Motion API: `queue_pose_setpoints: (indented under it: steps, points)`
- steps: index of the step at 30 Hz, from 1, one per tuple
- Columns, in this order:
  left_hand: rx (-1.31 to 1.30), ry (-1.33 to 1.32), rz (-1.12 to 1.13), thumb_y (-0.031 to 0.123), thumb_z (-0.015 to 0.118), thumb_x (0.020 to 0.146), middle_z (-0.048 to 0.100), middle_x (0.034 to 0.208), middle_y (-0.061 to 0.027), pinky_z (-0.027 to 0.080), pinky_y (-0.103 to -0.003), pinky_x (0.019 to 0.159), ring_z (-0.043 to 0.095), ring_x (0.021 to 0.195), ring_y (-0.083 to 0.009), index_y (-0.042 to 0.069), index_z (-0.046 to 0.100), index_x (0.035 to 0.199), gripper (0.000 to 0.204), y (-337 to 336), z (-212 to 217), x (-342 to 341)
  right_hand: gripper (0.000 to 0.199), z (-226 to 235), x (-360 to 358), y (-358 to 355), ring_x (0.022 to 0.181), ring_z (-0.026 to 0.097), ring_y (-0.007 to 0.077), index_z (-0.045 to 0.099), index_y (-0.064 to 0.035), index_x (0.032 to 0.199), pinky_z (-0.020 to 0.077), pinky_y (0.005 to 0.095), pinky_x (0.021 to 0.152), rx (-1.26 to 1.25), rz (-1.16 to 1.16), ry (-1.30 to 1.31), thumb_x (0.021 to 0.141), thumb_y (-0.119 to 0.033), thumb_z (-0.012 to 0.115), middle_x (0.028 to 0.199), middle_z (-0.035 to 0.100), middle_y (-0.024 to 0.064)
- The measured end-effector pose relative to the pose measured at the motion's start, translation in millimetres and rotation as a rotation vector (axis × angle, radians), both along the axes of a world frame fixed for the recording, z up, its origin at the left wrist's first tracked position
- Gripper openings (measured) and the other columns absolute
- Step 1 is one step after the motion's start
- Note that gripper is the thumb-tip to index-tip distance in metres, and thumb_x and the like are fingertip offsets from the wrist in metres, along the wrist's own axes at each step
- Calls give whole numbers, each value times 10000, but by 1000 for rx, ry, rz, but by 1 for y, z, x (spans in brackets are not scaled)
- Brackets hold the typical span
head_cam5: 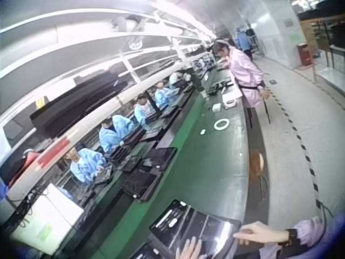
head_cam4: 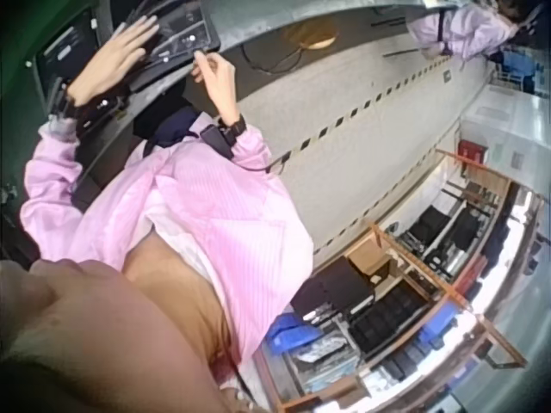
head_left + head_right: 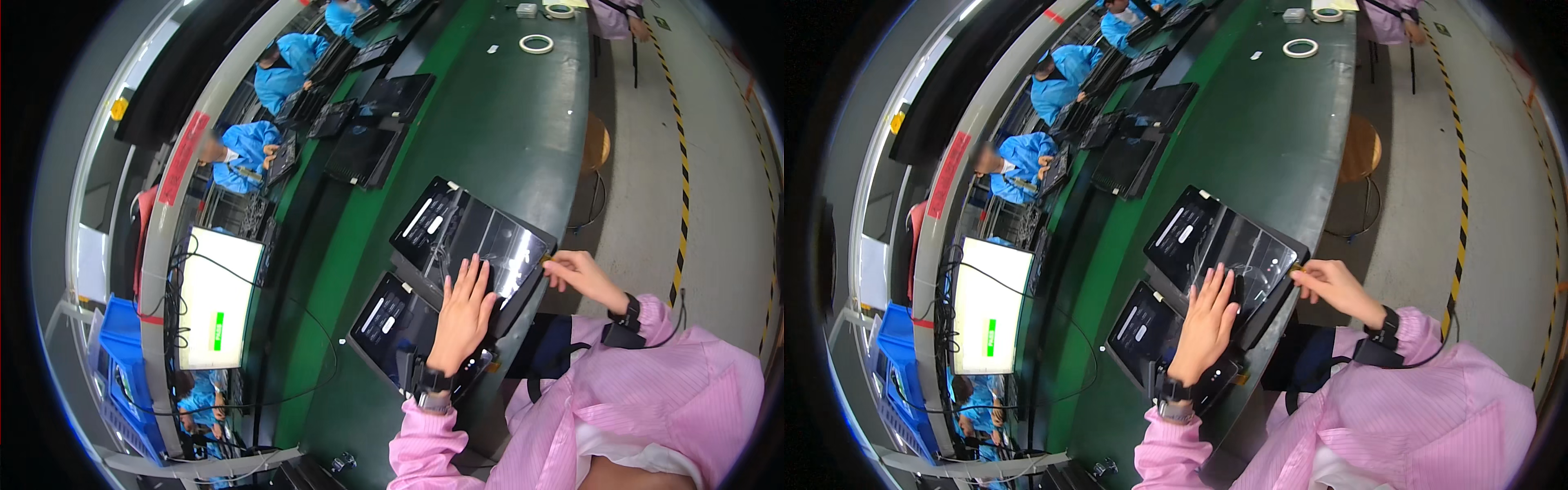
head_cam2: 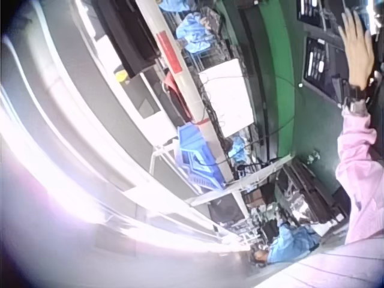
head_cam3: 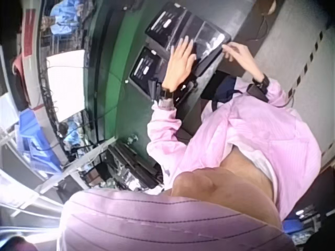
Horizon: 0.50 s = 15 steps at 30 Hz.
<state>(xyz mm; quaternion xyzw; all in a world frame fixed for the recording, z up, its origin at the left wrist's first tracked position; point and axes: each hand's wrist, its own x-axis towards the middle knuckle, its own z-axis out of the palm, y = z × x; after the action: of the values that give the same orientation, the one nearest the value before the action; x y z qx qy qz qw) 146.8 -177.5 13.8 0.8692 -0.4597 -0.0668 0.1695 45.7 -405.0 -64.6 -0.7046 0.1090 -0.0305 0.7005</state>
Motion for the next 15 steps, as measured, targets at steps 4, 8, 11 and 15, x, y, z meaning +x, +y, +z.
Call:
queue_pose_setpoints:
  steps: [4, 8, 11, 15]
  points:
    - [60, -115, 15, 261, 434, 954, 274, 1477, -154, 224, -509, 1084, 269, 1360, -320, 54, 310, 1413, 519, -19, -20, 1, 340, -4, 9, 8, 567, 584, 82, 624, 29, 778, 446, 220, 494, 36, -92, -17, 910, -281, 584, 644, 621, 59]
    - [49, -144, 14, 259, 426, 955, 283, 1475, -150, 239, -516, 1075, 280, 1355, -321, 63, 320, 1411, 507, -18, -25, 3, 326, -13, 11, 15, 536, 543, 57, 611, 15, 730, 414, 211, 477, 213, -116, -159, 923, -245, 568, 607, 585, 17]
    - [53, -162, 28, 262, 425, 955, 290, 1472, -149, 240, -515, 1075, 286, 1353, -318, 72, 329, 1409, 501, -17, -28, 2, 305, -21, 5, 14, 505, 485, 53, 590, -5, 703, 358, 206, 468, 314, -122, -194, 915, -225, 577, 587, 551, -5]
    - [58, -164, 42, 263, 426, 956, 292, 1470, -147, 235, -510, 1079, 287, 1352, -316, 78, 332, 1408, 498, -20, -28, 1, 257, -20, -40, 8, 586, 479, 130, 466, -20, 551, 363, 271, 534, -233, -259, -209, 737, -65, 638, 694, 563, 28]
